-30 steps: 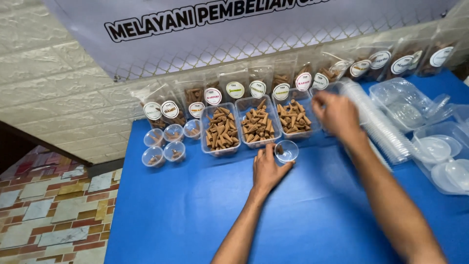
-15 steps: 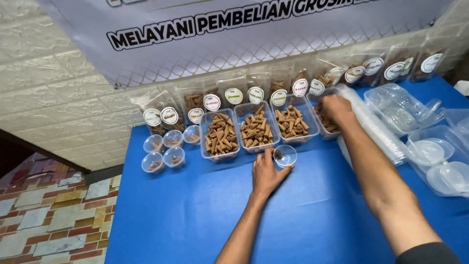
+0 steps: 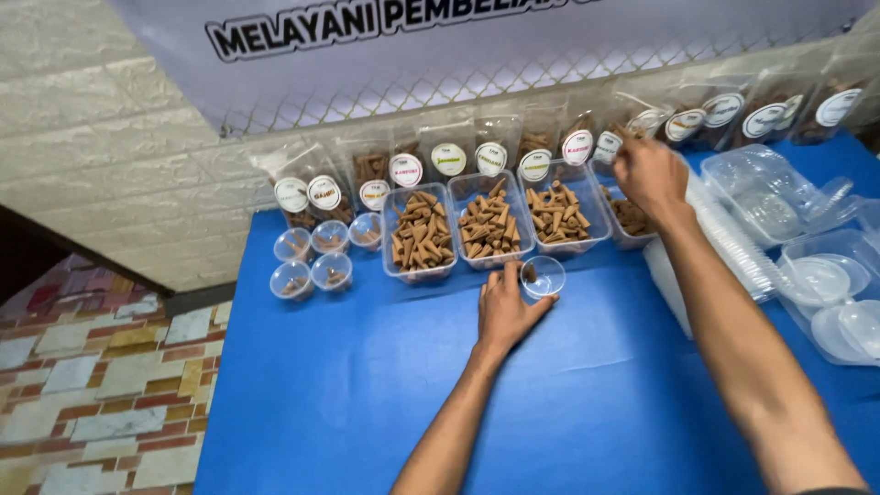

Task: The person is manually filling small plastic cups with incense cones from larger containers at a steady but slow pace.

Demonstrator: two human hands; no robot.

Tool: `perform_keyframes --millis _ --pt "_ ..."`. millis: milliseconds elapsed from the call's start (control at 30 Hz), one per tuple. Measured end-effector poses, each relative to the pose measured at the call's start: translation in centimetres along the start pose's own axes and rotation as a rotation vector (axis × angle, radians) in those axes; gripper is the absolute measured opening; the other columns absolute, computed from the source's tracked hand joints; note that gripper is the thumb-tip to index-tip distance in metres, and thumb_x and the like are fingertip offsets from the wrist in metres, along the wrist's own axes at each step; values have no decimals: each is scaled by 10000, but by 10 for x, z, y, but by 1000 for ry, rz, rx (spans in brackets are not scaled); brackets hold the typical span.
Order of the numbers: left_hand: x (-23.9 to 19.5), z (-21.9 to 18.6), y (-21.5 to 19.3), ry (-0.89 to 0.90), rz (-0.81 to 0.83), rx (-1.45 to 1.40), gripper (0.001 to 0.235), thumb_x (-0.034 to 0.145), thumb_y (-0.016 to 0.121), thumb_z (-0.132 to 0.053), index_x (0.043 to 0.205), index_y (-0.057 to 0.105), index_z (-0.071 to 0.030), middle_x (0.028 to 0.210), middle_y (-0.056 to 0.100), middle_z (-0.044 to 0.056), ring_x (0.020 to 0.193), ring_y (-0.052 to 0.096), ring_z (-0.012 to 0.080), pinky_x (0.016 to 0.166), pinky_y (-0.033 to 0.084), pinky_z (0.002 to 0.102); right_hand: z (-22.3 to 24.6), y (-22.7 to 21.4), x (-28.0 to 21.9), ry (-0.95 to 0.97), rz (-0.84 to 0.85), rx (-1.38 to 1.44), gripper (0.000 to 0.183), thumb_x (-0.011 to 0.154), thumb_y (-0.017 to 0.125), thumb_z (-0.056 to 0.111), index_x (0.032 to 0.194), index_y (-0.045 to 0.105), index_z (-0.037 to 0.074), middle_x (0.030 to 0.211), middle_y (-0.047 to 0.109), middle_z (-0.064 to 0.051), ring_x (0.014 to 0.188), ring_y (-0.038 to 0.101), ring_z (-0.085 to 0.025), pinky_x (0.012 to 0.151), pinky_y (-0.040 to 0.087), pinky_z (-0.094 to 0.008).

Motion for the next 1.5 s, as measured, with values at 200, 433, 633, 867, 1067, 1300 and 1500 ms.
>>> perform_keyframes --millis 200,433,633,867,1067,1300,1500 --pt "-1 -1 0 -6 18 -18 626 746 802 -440 1209 494 -151 1091 741 147 1156 614 361 968 473 504 60 -13 -72 -349 -189 304 215 936 762 138 1138 768 211 996 760 -35 929 694 -268 883 555 -392" --pt "1 0 2 -12 17 12 581 783 754 -502 1184 507 -161 1054 743 135 1144 623 345 961 485 516 96 30 -135 -380 64 170 102 882 748 313 968 757 259 835 761 -21 904 718 -247 760 586 -379" --pt "2 7 7 0 2 19 614 753 765 -494 1203 500 -171 1084 738 124 1153 615 336 960 492 512 99 51 -138 -442 69 -20 118 892 699 358 1001 732 328 901 741 65 936 678 -186 764 569 -329" --pt "0 6 6 14 -38 13 591 773 749 -512 1197 509 -177 1060 745 114 1130 629 326 942 503 496 89 76 -137 -398 23 -102 165 903 674 362 1064 644 339 789 726 104 915 679 -130 747 538 -299" --pt "1 4 4 23 -45 11 595 761 754 -506 1196 510 -181 1052 745 105 1113 631 327 928 506 497 90 75 -135 -406 27 -141 162 920 654 379 1078 630 357 763 718 111 896 669 -123 725 512 -288" --pt "1 6 6 18 -32 15 607 749 762 -494 1202 502 -183 1050 741 102 1117 624 329 936 496 495 95 67 -134 -416 -13 -145 164 894 701 402 1028 645 325 776 728 79 886 673 -141 738 498 -295" --pt "1 5 5 4 -20 5 608 757 758 -513 1195 497 -183 1059 738 105 1124 625 330 939 494 495 98 49 -133 -414 -20 -134 183 891 723 394 1035 647 311 817 744 86 897 679 -137 747 474 -300"
Point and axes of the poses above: each hand's wrist, its own x-axis towards the middle knuckle, its own y-axis out of the palm, z = x × y, the point moved 9 cm from there along x, towards the middle knuckle
